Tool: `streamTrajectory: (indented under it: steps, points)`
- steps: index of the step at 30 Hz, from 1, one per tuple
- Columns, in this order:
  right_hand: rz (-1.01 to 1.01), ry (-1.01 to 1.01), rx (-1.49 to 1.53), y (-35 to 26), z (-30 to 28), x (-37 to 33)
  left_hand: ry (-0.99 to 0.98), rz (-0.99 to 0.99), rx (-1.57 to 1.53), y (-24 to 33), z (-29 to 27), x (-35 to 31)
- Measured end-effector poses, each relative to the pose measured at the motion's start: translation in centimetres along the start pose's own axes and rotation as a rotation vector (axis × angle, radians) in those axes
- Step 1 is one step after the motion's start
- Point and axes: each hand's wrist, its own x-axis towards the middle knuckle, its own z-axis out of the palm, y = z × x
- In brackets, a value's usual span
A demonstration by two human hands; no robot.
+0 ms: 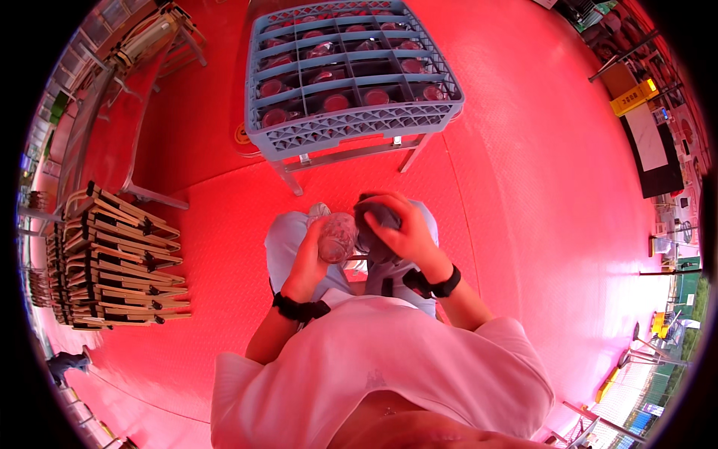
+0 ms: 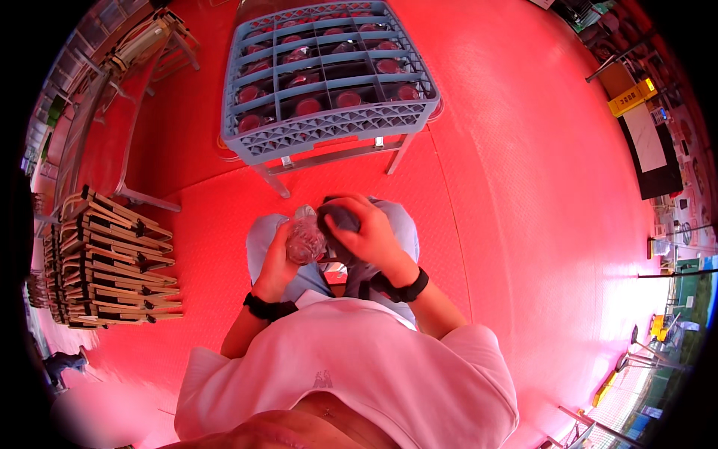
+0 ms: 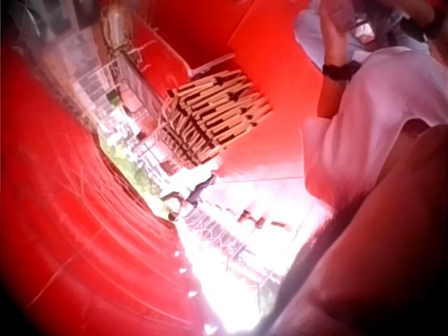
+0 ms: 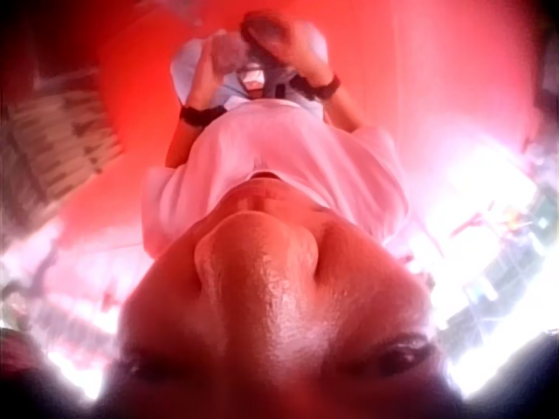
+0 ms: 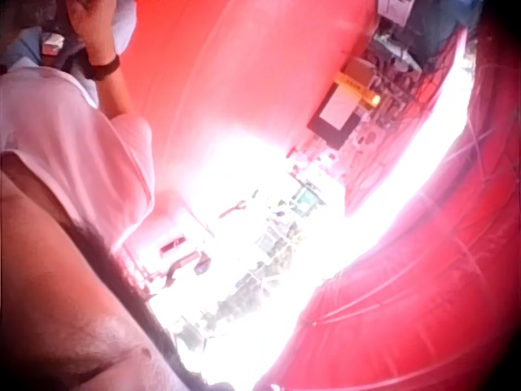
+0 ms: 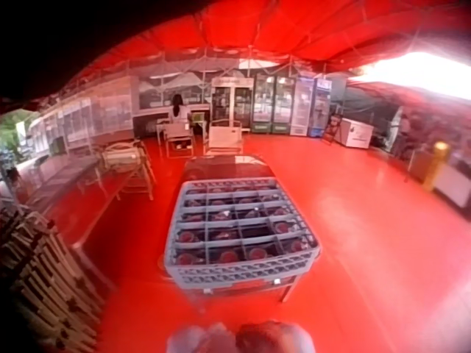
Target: The person sits on the floor and wipes clear glass jars with a dark cloth. They pick up a jar from a blue crate, wipe it thoroughly, and place it back in the crate, repeating this process for multiple jars.
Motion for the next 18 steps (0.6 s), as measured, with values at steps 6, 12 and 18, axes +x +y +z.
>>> streamTrajectory:
  steps: [6,12,18]
  points:
    - [-0.346,-0.139,-0.369,-1.8,4.8,-0.1,-0.08,0.043,-0.22,-3.3,-2.0,1.4]
    - [-0.093,-0.014,-0.149,1.8,7.2,-0.4,0.056,-0.003,-0.136,-3.1,-1.6,1.1]
    - [0.048,-0.014,-0.031,2.9,7.0,-0.8,0.054,-0.048,-0.166,-3.1,-2.4,1.4]
